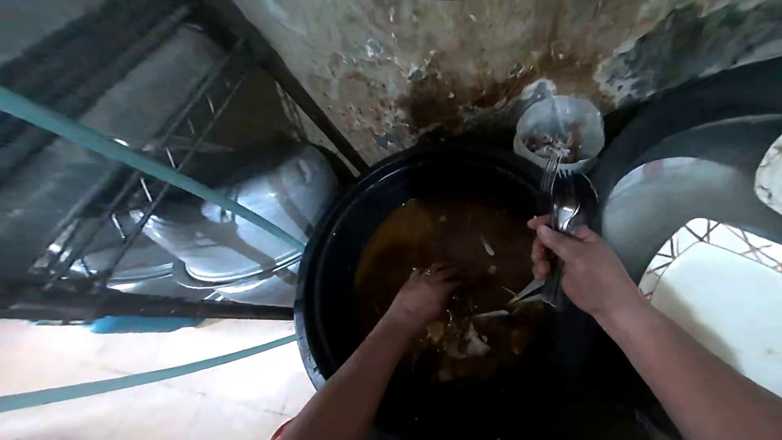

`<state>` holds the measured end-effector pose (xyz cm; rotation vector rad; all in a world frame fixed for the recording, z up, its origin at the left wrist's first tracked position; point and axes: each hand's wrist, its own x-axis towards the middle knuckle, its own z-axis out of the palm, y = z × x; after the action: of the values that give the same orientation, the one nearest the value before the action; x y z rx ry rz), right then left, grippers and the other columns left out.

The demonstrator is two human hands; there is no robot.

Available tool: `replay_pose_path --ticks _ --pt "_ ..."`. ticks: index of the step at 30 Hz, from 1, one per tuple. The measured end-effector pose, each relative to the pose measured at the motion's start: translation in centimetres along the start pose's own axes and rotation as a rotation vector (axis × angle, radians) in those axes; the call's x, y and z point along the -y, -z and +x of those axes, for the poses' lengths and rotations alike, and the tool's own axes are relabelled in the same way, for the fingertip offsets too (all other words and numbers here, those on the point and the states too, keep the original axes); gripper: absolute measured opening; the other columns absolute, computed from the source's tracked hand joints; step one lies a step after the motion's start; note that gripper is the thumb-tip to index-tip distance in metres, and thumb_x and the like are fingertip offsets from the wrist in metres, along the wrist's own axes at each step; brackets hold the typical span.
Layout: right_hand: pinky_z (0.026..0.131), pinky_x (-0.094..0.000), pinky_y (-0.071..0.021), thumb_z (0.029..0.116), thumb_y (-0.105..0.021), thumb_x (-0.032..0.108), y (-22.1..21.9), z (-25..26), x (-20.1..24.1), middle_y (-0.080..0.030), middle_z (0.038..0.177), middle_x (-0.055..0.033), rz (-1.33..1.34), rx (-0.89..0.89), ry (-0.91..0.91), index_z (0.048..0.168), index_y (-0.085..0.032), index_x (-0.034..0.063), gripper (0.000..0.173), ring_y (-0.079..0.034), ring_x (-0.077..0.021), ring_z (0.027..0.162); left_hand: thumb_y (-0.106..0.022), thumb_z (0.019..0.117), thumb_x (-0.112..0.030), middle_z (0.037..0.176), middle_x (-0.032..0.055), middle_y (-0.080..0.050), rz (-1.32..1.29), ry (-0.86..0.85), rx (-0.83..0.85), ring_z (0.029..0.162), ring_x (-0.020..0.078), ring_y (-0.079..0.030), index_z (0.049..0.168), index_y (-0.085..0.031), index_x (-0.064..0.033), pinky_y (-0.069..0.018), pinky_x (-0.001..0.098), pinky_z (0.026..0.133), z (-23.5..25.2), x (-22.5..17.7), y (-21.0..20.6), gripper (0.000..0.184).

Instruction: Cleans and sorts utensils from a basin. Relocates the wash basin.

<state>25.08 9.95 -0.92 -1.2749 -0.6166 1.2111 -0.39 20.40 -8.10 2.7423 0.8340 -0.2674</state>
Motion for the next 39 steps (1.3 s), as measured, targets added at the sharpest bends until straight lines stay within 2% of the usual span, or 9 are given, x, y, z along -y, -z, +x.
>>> replay_pose_path --ticks 4,7,10,13,16,23,27,32,39 --pt "0.072 -0.0351 -0.0640 0.1096 -0.043 0.015 -0.3 0.1 0.2 -0.072 0.088 -0.0087 0.032 0.003 -0.074 0.127 -0.055 0.0020 0.024 -0.074 -0.0194 0.075 -0.061 0.1008 -0.008 0.120 0.0129 -0.071 -0.342 0.100 -0.315 0.117 0.0274 -0.065 0.117 -0.076 -0.0078 -0.0527 0.0454 0.103 0.2 -1.8 4.6 0.022" --pt "0.086 -0.0345 -0.0617 0.1098 -0.044 0.016 -0.6 -0.1 0.4 -0.074 0.108 -0.0088 0.020 0.016 -0.134 0.128 -0.055 0.0040 0.025 -0.074 -0.0189 0.097 -0.060 0.1030 -0.016 0.116 0.0055 -0.070 -0.776 0.256 -0.320 0.102 0.0116 -0.066 0.118 -0.075 -0.0087 -0.0548 0.0319 0.091 1.7 -6.9 10.2 0.022" --pt "0.079 -0.0308 -0.0613 0.1089 -0.047 0.019 -1.1 -0.6 0.9 -0.072 0.101 -0.0039 0.017 -0.025 -0.191 0.126 -0.057 0.0076 0.023 -0.071 -0.0127 0.088 -0.064 0.1012 -0.013 0.120 0.0064 -0.067 -1.109 0.254 -0.341 0.091 0.0101 -0.069 0.115 -0.072 -0.0046 -0.0605 0.0277 0.078 4.3 -9.8 11.6 0.018" --pt "0.061 -0.0299 -0.0586 0.1099 -0.045 0.023 -0.8 -0.4 0.5 -0.066 0.088 -0.0060 0.018 -0.057 -0.188 0.125 -0.053 0.0067 0.023 -0.065 -0.0139 0.067 -0.059 0.1048 -0.023 0.132 0.0067 -0.061 -1.202 0.215 -0.343 0.112 0.0127 -0.061 0.125 -0.069 -0.0071 -0.0536 0.0332 0.093 6.4 -9.3 10.5 0.027" --pt "0.058 -0.0256 -0.0546 0.1113 -0.041 0.026 -0.3 -0.1 0.1 -0.061 0.083 -0.0019 0.019 -0.067 -0.133 0.133 -0.055 0.0090 0.031 -0.058 -0.0105 0.061 -0.054 0.1075 -0.026 0.142 0.0105 -0.058 -1.036 0.253 -0.194 0.118 0.0185 -0.062 0.144 -0.057 -0.0103 -0.0536 0.0396 0.098 7.3 -7.6 6.3 0.039" --pt "0.047 -0.0180 -0.0442 0.1044 -0.057 0.016 0.0 0.1 0.0 -0.051 0.070 0.0032 0.022 -0.001 -0.137 0.126 -0.058 0.0107 0.022 -0.046 -0.0037 0.050 -0.068 0.0957 -0.010 0.147 0.0065 -0.055 -0.134 0.042 0.104 0.137 0.0334 -0.050 0.128 -0.070 -0.0173 -0.0462 0.0546 0.109 6.9 -7.7 -3.3 0.033" --pt "0.053 -0.0240 -0.0546 0.1051 -0.055 0.013 -0.4 -0.2 0.4 -0.057 0.069 -0.0004 -0.039 -0.013 -0.122 0.119 -0.058 0.0056 0.016 -0.057 -0.0088 0.053 -0.063 0.0992 -0.008 0.139 0.0109 -0.062 -0.285 0.111 -0.040 0.125 0.0308 -0.062 0.125 -0.072 -0.0102 -0.0502 0.0505 0.106 4.8 -6.3 0.9 0.027" --pt "0.086 -0.0354 -0.0619 0.1071 -0.049 0.010 -0.5 -0.1 0.4 -0.073 0.111 -0.0095 0.044 -0.029 -0.095 0.127 -0.054 0.0039 0.021 -0.074 -0.0194 0.098 -0.064 0.0986 -0.008 0.110 0.0080 -0.073 -0.572 -0.036 -0.497 0.105 0.0147 -0.069 0.109 -0.077 -0.0067 -0.0575 0.0332 0.094 2.9 -7.4 6.9 0.017" --pt "0.061 -0.0276 -0.0587 0.1086 -0.048 0.018 -0.5 -0.4 0.6 -0.067 0.085 -0.0048 0.030 0.094 -0.226 0.127 -0.055 0.0083 0.022 -0.065 -0.0125 0.066 -0.063 0.1026 -0.019 0.118 0.0039 -0.069 -1.068 0.217 -0.488 0.101 0.0081 -0.066 0.119 -0.073 -0.0082 -0.0561 0.0278 0.088 4.7 -7.9 10.3 0.023"
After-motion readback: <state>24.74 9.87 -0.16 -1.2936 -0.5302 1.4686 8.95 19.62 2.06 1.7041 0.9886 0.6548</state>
